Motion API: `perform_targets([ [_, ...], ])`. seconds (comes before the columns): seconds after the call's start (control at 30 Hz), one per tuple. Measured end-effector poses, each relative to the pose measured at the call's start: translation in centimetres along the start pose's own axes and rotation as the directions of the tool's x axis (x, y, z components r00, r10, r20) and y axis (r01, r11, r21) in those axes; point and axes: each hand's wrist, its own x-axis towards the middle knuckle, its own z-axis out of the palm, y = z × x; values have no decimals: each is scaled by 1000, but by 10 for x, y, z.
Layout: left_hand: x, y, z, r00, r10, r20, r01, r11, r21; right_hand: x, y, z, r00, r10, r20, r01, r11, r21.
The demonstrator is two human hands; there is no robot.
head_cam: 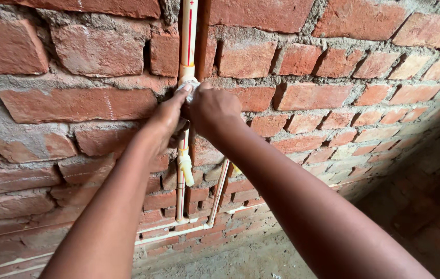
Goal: The person uses a white cloth to wipe white PVC pipes and fittings mounted on a red brick wall. They clean around the joints and along the pipe lengths, then wipe the floor near the wall.
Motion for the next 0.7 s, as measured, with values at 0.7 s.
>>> perform_targets([
  [0.7,43,-7,0,988,121,-99,-101,976,191,0,20,9,963,-122,239,-43,809,586],
])
